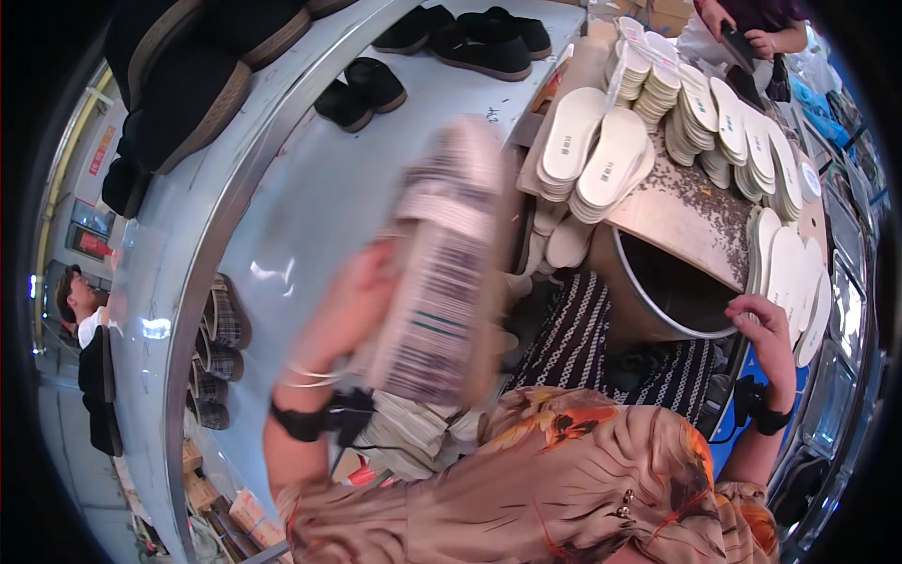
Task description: Inspecting shoes and inserting insoles into various styles of footwear at a manufacturing station.
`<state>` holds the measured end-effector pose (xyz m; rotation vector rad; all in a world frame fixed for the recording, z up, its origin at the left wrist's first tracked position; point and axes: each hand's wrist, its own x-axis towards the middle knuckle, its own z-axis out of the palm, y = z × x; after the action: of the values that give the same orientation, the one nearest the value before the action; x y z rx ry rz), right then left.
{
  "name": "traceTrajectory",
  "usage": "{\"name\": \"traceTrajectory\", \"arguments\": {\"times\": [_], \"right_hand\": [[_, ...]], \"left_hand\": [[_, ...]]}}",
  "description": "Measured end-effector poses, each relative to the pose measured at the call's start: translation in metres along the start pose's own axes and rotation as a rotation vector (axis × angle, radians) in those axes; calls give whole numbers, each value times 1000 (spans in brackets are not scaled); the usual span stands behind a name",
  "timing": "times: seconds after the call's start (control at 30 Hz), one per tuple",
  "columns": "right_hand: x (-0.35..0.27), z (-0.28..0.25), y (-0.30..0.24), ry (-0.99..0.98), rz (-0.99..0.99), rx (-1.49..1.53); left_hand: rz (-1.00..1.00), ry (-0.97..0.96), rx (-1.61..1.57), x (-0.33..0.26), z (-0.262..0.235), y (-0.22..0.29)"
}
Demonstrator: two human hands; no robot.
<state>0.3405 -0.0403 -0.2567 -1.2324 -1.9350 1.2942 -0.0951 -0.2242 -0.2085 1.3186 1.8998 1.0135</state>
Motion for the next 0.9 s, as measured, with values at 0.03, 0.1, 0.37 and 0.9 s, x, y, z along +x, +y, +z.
{"name": "traceTrajectory", "arguments": {"times": [0.03,0.1,0.37,0.9], "right_hand": [[2,11,-9,-26,-16,-139],[5,31,-15,-111,7,-190],[17,27,18,-327,-7,-357],[-327,-290,242,1463,1291,50]], "left_hand": [[-145,23,11,-4,-35,-13],[-243,179,97,-6,-101,-59],[-186,-52,59,25,-61,4],[739,-1068,542,80,385,90]]}}
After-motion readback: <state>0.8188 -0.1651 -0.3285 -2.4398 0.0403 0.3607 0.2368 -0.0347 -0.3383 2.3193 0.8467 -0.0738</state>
